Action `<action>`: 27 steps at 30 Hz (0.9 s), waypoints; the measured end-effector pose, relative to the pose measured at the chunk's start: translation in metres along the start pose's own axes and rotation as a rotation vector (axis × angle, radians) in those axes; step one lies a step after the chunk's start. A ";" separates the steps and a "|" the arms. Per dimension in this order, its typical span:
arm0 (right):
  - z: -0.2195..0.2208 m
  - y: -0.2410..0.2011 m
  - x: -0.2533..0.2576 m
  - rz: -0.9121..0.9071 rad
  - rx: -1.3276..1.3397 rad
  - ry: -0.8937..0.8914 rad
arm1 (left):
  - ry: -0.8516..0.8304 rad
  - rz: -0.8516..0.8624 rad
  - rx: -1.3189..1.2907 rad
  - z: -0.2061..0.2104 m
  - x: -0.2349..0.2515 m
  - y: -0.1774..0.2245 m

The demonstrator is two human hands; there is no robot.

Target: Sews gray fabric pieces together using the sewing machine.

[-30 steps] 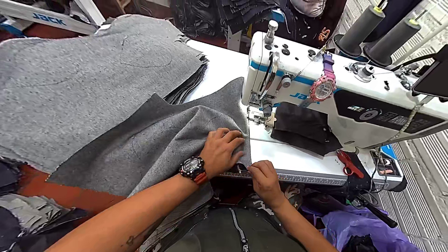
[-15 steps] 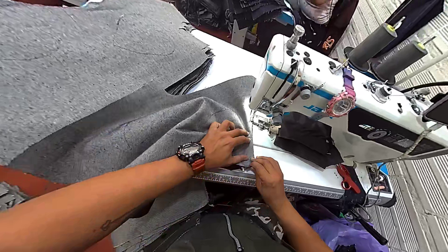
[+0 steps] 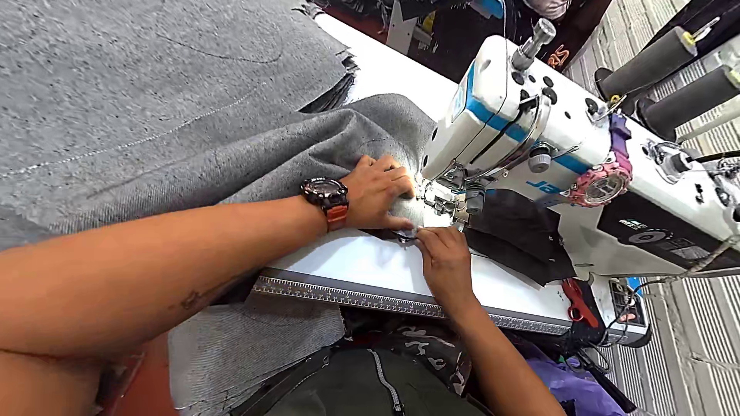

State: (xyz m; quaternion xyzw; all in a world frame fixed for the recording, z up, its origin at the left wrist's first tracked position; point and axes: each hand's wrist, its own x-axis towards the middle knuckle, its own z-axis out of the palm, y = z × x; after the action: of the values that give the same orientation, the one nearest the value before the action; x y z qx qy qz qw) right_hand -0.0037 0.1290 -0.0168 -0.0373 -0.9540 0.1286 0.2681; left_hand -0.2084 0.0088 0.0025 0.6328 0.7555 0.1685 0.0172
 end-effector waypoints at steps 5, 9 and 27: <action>0.010 0.003 0.022 0.009 -0.028 -0.011 | -0.042 0.036 -0.064 -0.005 0.027 -0.031; 0.014 0.006 0.031 0.046 -0.085 -0.017 | -0.024 0.046 -0.063 0.010 0.051 -0.058; -0.005 -0.007 -0.008 0.165 0.103 0.080 | 0.027 -0.148 -0.057 -0.005 0.057 -0.072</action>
State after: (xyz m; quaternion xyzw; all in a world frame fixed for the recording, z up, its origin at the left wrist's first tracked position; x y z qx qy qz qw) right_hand 0.0057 0.1225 -0.0152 -0.1070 -0.9284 0.1976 0.2959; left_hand -0.2895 0.0523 -0.0020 0.5720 0.7954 0.1968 0.0375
